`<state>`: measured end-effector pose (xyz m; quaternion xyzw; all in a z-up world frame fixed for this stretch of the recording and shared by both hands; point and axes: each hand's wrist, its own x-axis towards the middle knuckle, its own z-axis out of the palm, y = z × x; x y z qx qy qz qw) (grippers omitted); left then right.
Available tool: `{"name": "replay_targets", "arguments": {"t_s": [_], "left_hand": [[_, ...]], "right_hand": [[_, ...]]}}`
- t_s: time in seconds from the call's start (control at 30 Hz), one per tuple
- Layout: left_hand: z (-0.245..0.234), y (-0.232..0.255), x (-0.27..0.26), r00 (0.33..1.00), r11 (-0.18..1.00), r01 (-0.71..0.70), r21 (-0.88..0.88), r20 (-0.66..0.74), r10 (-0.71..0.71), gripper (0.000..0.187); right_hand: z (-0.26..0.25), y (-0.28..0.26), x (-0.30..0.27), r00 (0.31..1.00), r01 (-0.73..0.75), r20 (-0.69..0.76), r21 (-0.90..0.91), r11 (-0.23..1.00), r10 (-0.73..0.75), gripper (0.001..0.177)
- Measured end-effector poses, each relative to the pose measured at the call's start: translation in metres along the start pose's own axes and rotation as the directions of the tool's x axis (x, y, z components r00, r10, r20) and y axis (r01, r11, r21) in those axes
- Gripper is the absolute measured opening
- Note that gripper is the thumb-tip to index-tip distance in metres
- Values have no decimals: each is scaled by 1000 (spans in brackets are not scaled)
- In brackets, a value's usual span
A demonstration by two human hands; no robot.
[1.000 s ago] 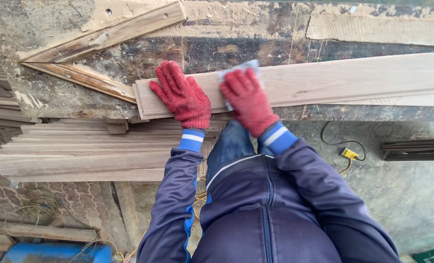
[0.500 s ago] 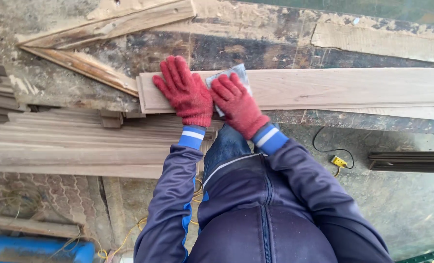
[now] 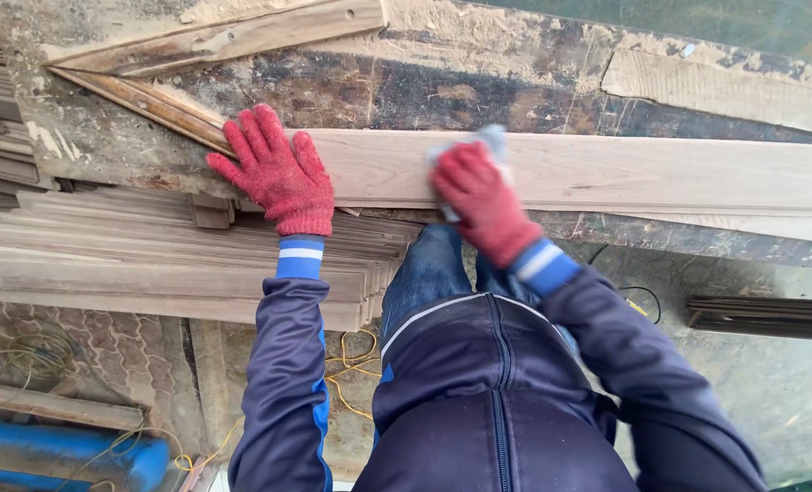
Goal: The recorder sands a wooden plank, first using an electric orbital sander and then manual sandpaper.
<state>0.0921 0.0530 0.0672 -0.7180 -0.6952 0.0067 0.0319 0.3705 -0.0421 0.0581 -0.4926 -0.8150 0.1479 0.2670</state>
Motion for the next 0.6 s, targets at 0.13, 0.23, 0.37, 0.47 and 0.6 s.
{"name": "replay_targets", "arguments": {"t_s": [0.13,0.23,0.37,0.47,0.6], "left_hand": [[10,-6,-3,1000,1000,15,23,-17,-15,63],[5,-7,-1,1000,1000,18,9,4,-18,61],[-1,-6,1,999,1000,18,-7,32,-18,61],[2,-1,-1,999,998,32,-46,-11,-33,64],[1,-2,0,1000,999,10,-51,-14,-10,62]], "right_hand": [[55,-43,72,989,133,-56,-73,988,-137,50],[33,-37,65,988,153,7,-139,978,-154,42],[-36,-2,7,991,135,31,-187,973,-131,34],[-45,7,-22,996,76,50,-125,989,-70,48],[5,-7,18,997,70,-13,-102,992,-72,44]]}}
